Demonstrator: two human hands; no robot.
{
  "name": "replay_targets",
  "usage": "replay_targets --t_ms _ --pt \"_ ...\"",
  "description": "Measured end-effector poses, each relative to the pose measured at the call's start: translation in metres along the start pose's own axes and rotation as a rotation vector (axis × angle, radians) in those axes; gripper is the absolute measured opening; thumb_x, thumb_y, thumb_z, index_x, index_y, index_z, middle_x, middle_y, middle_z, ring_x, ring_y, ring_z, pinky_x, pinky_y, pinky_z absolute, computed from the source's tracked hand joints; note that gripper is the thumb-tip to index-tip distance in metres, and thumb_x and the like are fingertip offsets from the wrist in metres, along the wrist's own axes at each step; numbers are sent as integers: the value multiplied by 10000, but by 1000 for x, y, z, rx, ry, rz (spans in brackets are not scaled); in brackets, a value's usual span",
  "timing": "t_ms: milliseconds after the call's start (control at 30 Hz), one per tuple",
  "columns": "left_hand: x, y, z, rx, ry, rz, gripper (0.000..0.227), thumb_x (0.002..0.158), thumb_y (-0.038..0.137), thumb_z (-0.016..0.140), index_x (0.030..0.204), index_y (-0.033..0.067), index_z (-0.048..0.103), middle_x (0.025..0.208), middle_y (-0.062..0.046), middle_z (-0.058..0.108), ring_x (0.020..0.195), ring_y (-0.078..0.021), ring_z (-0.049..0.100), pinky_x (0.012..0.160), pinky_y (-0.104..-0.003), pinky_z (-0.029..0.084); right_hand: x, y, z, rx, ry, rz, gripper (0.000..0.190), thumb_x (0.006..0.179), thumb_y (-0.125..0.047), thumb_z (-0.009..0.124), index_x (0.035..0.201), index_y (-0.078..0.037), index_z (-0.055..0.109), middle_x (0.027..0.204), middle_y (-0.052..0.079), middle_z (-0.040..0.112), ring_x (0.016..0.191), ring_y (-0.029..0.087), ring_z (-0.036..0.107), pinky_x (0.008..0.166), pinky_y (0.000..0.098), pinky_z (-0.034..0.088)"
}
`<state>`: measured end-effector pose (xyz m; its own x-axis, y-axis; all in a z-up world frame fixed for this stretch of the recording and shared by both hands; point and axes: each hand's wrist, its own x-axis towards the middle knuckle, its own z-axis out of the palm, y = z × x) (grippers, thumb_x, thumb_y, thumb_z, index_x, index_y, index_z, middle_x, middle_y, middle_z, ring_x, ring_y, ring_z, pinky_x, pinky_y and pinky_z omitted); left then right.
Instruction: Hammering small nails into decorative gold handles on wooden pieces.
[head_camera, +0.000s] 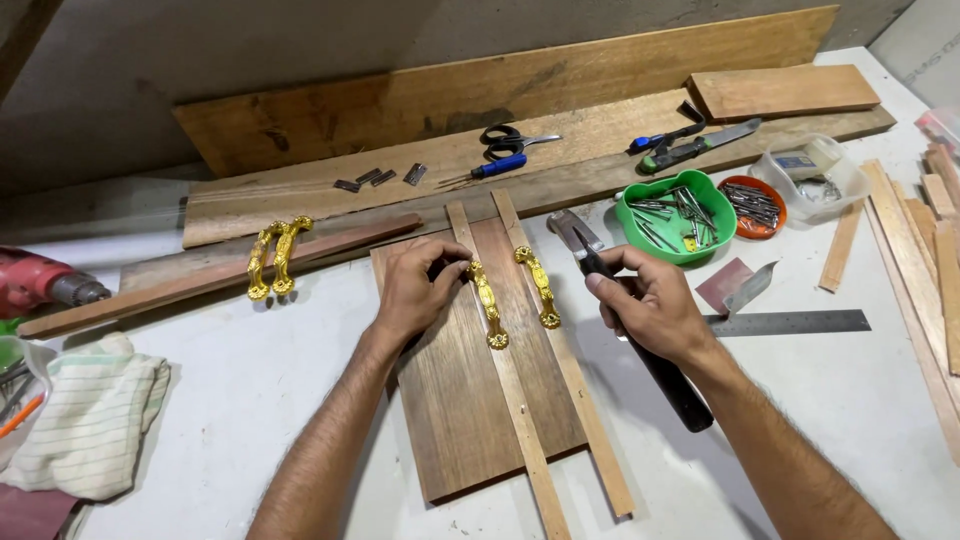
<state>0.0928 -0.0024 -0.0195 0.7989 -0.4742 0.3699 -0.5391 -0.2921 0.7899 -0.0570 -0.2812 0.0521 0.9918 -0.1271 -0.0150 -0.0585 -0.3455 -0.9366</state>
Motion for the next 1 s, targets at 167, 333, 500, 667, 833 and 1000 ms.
replay_targets --t_ms 167,333,500,667,833,1000 --pt "-1 -11 6 57 11 123 115 896 91 789 1008 104 769 962 -52 773 918 -162 745 813 -300 635 0 -2 9 -8 -34 -10 221 963 -191 671 1114 -31 651 608 10 629 486 68 567 418 239 452" --pt "-1 -13 10 157 10 259 105 885 88 796 981 111 763 948 -39 770 929 -163 724 819 -312 633 -1 5 12 -31 -30 11 228 954 -191 671 1120 -36 659 599 10 633 471 69 565 402 239 447" --pt "0 -18 15 263 -4 344 85 927 86 774 991 108 722 938 -33 752 934 -168 687 779 -292 634 -2 7 15 -22 -31 20 212 959 -177 674 1111 -29 664 596 7 621 473 67 557 405 237 441" --pt "-1 -9 11 321 -9 394 89 935 77 759 1001 91 701 928 -35 738 952 -179 668 800 -308 624 -3 3 19 -32 -50 13 247 910 -97 687 1139 -10 664 647 13 647 511 69 588 431 243 480" --pt "2 -11 8 335 -29 441 101 973 91 712 1053 100 652 946 -30 719 970 -191 669 834 -311 630 -7 -22 23 -6 -122 42 293 942 -114 631 1223 -29 627 689 48 626 521 88 608 448 256 533" --pt "2 -16 10 285 -137 228 126 1050 137 599 1113 91 499 997 -73 591 899 -198 656 805 -321 645 -11 -22 33 -321 -151 -367 333 1035 -173 561 1321 -9 604 943 53 622 735 111 618 626 294 544"
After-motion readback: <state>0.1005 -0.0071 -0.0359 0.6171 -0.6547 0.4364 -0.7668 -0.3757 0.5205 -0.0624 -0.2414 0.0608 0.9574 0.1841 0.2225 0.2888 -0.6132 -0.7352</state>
